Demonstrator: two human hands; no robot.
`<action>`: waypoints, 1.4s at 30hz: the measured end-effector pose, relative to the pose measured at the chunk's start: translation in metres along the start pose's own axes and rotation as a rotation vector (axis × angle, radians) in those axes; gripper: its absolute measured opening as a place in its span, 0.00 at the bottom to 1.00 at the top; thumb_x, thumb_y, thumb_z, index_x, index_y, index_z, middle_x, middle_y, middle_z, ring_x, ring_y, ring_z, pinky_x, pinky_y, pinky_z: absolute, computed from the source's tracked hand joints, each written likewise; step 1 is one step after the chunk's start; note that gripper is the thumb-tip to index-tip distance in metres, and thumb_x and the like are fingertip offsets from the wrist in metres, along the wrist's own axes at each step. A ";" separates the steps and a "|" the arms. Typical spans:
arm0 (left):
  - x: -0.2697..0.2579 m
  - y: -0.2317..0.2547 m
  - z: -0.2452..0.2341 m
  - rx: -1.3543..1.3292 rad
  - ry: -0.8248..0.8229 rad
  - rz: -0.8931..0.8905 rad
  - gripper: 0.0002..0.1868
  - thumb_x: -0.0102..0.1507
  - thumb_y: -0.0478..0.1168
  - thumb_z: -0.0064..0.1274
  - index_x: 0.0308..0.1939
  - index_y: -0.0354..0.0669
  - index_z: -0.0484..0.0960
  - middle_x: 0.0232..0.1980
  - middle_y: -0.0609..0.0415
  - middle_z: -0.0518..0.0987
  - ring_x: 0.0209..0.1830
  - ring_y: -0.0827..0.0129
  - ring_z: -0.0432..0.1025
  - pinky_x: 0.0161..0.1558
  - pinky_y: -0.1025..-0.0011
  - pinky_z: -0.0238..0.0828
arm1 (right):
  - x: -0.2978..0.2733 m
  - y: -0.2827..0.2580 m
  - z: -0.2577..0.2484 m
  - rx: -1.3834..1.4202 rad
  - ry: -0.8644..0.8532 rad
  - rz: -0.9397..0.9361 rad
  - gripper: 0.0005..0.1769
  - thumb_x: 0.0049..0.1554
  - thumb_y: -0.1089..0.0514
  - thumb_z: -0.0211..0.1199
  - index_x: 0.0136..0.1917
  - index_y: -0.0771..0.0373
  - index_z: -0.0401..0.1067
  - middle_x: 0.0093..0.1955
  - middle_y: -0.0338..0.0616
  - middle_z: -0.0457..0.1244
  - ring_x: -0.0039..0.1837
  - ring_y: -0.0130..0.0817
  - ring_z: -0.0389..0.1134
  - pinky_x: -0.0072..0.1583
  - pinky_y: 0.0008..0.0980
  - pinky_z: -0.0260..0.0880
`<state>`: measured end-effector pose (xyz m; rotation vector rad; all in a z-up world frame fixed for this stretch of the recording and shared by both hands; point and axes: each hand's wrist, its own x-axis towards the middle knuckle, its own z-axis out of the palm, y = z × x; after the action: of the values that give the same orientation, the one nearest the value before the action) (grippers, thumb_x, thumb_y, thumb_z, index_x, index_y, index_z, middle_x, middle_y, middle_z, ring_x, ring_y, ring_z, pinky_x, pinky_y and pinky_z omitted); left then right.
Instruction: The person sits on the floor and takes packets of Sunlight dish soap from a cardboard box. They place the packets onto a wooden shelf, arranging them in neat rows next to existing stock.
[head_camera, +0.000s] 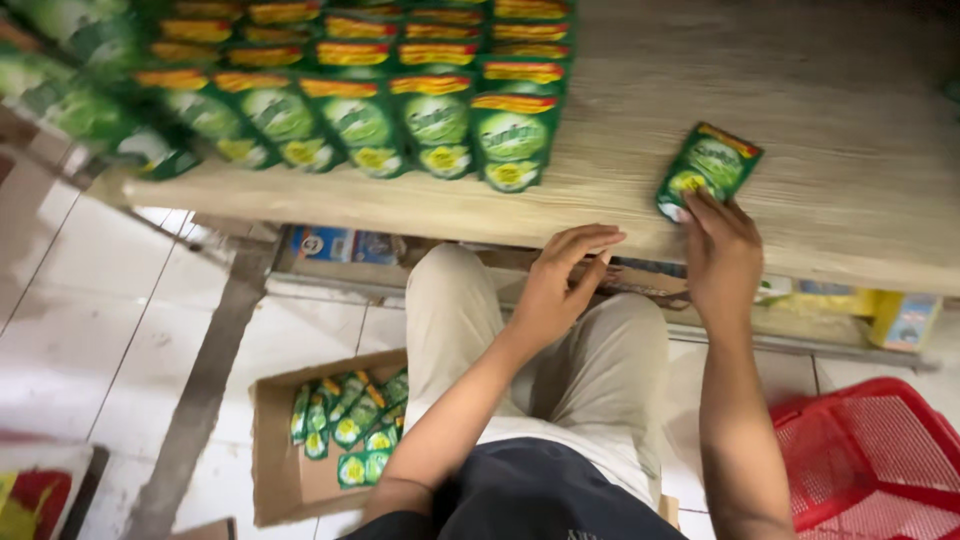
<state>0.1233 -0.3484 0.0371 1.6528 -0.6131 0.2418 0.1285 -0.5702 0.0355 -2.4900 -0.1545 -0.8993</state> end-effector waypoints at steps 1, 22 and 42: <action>-0.003 0.003 -0.008 -0.007 -0.010 -0.010 0.17 0.70 0.30 0.50 0.62 0.45 0.79 0.66 0.50 0.78 0.70 0.56 0.70 0.69 0.64 0.68 | -0.003 -0.010 -0.003 0.034 -0.016 0.040 0.13 0.67 0.63 0.65 0.65 0.63 0.77 0.66 0.56 0.69 0.65 0.56 0.69 0.67 0.47 0.68; -0.037 -0.008 -0.070 0.146 -0.070 0.002 0.24 0.67 0.30 0.51 0.68 0.40 0.75 0.72 0.45 0.73 0.72 0.51 0.69 0.67 0.63 0.71 | -0.035 -0.136 0.019 0.603 -0.215 0.179 0.16 0.60 0.72 0.61 0.61 0.65 0.76 0.62 0.47 0.68 0.57 0.28 0.70 0.50 0.22 0.70; -0.019 -0.019 -0.045 -0.236 -0.081 -0.296 0.35 0.60 0.29 0.59 0.72 0.41 0.66 0.73 0.49 0.66 0.55 0.67 0.77 0.53 0.71 0.80 | -0.054 -0.077 0.016 1.039 -0.091 0.588 0.36 0.55 0.72 0.62 0.75 0.62 0.59 0.71 0.51 0.62 0.63 0.33 0.70 0.62 0.31 0.74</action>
<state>0.1255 -0.2987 0.0195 1.5055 -0.4317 -0.1092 0.0753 -0.4917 0.0219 -1.4589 0.0745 -0.3031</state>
